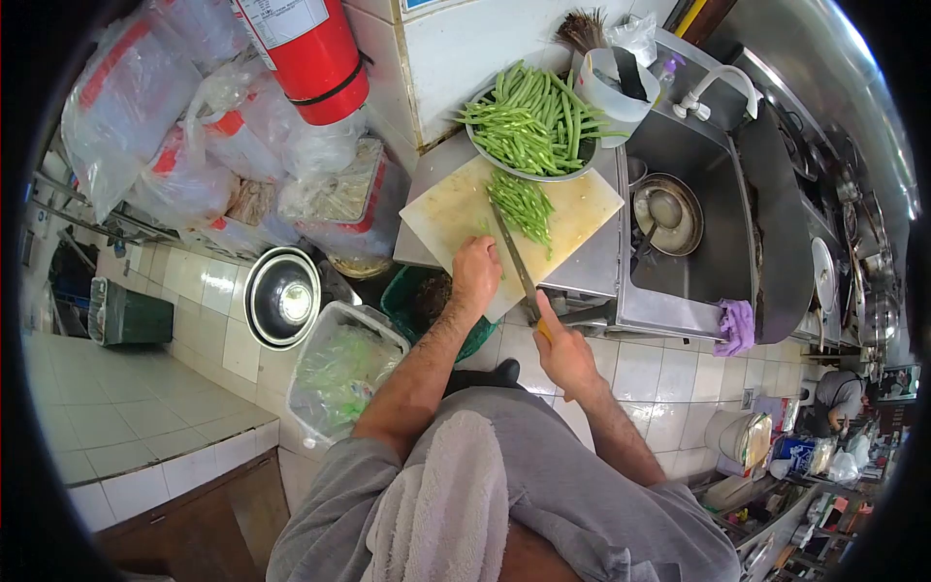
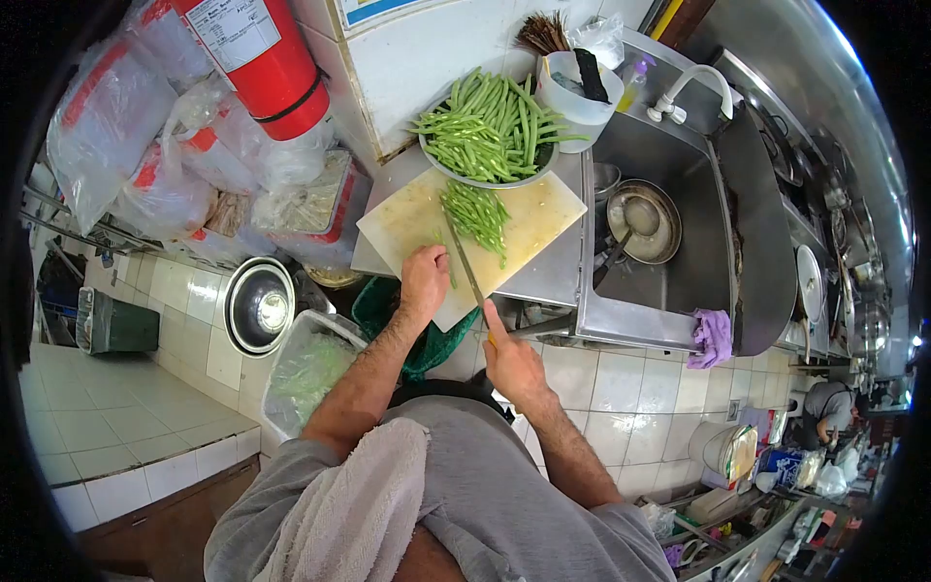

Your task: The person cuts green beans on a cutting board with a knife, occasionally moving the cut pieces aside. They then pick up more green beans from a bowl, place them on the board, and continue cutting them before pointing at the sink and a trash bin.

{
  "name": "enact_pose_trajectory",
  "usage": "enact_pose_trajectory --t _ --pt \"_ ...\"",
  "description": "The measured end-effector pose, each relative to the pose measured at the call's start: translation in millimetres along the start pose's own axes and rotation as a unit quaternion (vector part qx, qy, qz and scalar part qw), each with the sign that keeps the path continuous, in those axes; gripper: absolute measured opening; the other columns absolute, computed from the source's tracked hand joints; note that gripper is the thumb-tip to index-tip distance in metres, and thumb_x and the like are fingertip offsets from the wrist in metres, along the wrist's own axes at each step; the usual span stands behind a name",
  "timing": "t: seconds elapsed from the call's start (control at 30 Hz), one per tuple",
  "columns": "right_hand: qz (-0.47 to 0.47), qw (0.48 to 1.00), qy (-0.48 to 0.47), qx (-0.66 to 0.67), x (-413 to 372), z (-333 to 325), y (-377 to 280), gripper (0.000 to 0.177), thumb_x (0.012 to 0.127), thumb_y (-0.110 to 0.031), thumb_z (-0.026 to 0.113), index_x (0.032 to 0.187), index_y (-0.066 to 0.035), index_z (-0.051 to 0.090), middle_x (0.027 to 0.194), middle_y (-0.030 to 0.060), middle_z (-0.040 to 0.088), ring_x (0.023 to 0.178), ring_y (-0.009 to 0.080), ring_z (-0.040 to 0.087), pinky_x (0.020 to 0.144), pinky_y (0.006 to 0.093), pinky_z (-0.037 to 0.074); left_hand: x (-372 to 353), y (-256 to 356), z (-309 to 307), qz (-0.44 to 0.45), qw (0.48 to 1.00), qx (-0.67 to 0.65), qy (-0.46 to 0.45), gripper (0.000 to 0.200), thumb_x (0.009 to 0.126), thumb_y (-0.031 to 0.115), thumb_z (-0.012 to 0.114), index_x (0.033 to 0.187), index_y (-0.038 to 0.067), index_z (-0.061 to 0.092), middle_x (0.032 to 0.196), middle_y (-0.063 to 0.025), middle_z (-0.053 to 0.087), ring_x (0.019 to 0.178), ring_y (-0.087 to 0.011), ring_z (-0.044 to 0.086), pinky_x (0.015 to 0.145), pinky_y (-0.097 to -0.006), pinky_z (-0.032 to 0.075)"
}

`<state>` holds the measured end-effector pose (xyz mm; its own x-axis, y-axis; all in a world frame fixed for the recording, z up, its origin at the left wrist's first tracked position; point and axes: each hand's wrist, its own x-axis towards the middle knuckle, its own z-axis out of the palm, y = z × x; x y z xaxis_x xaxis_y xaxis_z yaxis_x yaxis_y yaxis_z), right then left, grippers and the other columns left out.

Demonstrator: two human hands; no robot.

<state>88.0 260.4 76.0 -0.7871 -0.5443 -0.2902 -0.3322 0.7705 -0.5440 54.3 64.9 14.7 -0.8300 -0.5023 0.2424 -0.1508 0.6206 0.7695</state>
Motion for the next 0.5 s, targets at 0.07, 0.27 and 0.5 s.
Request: enact_pose_trajectory --t 0.07,0.27,0.5 --pt "-0.032 0.999 0.009 0.009 -9.5 3.6 3.7 0.068 0.088 -0.014 0.055 0.147 -0.017 0.021 0.082 0.023 0.063 0.073 0.0407 0.062 0.066 0.0496 0.049 -0.3 -1.9 0.0 -0.008 1.0 -0.006 -0.009 0.014 0.082 0.004 0.057 0.092 -0.002 0.064 0.086 -0.0208 0.061 0.08 -0.0394 0.06 0.072 -0.0457 0.048" --pt "-0.067 0.997 0.016 0.026 -36.1 9.5 13.2 0.069 0.087 -0.012 0.057 0.146 -0.014 0.022 0.076 0.0215 0.063 0.068 0.04 0.061 0.063 0.0498 0.049 -0.9 -6.2 3.9 -0.006 0.999 -0.031 0.01 0.01 0.078 0.002 0.06 0.086 -0.003 0.064 0.08 -0.0199 0.063 0.078 -0.0365 0.061 0.069 -0.0422 0.049" --pt "-0.028 0.999 -0.003 0.018 17.9 5.8 -8.1 0.066 0.087 -0.011 0.055 0.145 -0.018 0.025 0.077 0.0285 0.061 0.073 0.0459 0.06 0.067 0.0516 0.047 2.4 -13.3 6.4 0.015 1.0 -0.024 0.011 0.01 0.077 0.0 0.059 0.085 -0.002 0.063 0.079 -0.0194 0.063 0.076 -0.036 0.061 0.069 -0.0411 0.049"
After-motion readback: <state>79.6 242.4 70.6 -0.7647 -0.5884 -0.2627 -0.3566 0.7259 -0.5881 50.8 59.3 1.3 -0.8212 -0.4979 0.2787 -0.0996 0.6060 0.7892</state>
